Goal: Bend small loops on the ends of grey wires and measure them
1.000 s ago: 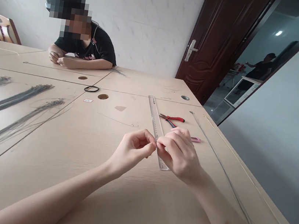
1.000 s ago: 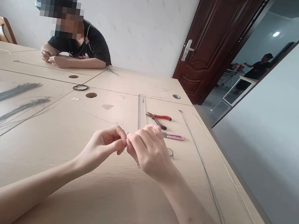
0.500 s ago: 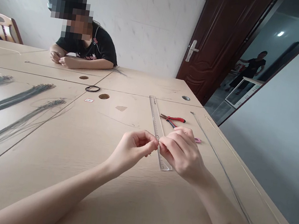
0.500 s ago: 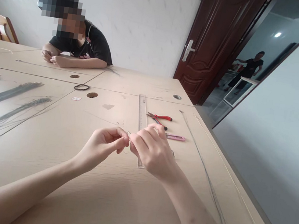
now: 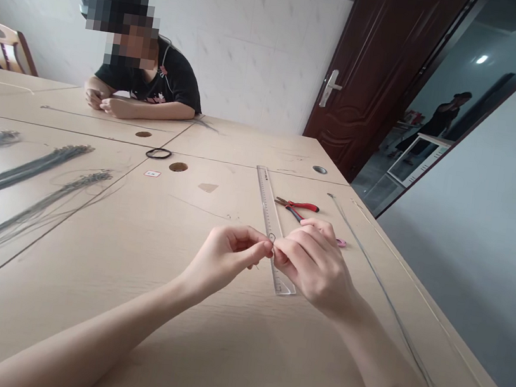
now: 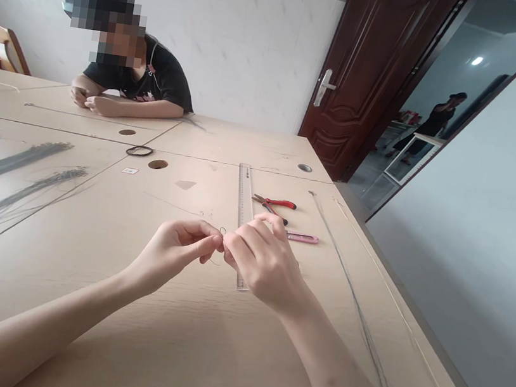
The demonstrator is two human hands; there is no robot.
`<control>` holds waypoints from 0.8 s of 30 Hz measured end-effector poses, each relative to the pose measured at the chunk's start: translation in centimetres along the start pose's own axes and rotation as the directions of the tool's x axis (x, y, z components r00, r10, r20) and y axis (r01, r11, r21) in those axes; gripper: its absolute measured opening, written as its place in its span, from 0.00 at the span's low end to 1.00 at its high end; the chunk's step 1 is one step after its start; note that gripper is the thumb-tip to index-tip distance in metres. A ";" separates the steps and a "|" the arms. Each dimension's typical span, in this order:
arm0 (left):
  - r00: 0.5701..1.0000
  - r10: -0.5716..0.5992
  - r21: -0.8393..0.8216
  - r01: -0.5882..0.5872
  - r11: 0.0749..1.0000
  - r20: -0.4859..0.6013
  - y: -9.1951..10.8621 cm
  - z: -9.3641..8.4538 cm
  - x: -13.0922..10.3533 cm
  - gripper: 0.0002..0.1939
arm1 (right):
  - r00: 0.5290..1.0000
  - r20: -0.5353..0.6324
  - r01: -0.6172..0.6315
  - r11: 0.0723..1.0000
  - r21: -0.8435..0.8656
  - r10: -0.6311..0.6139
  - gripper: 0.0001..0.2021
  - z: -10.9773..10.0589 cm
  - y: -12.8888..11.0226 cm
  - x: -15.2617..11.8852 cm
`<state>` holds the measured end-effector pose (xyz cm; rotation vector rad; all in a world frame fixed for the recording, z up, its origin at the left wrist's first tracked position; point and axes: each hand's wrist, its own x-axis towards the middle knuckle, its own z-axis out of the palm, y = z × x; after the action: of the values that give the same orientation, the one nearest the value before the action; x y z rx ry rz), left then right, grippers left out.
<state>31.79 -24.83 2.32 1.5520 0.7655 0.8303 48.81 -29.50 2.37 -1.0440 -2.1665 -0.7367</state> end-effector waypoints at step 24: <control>0.763 0.091 -0.195 -0.276 0.941 -0.640 -0.4 -6.5 4.4 0.08 | 0.863 0.398 -0.452 0.828 0.330 0.312 0.06 1.2 -0.2 -1.6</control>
<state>28.68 -17.69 2.94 1.0962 0.9197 1.5829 49.10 -29.53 0.32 -1.3825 -2.1332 0.1029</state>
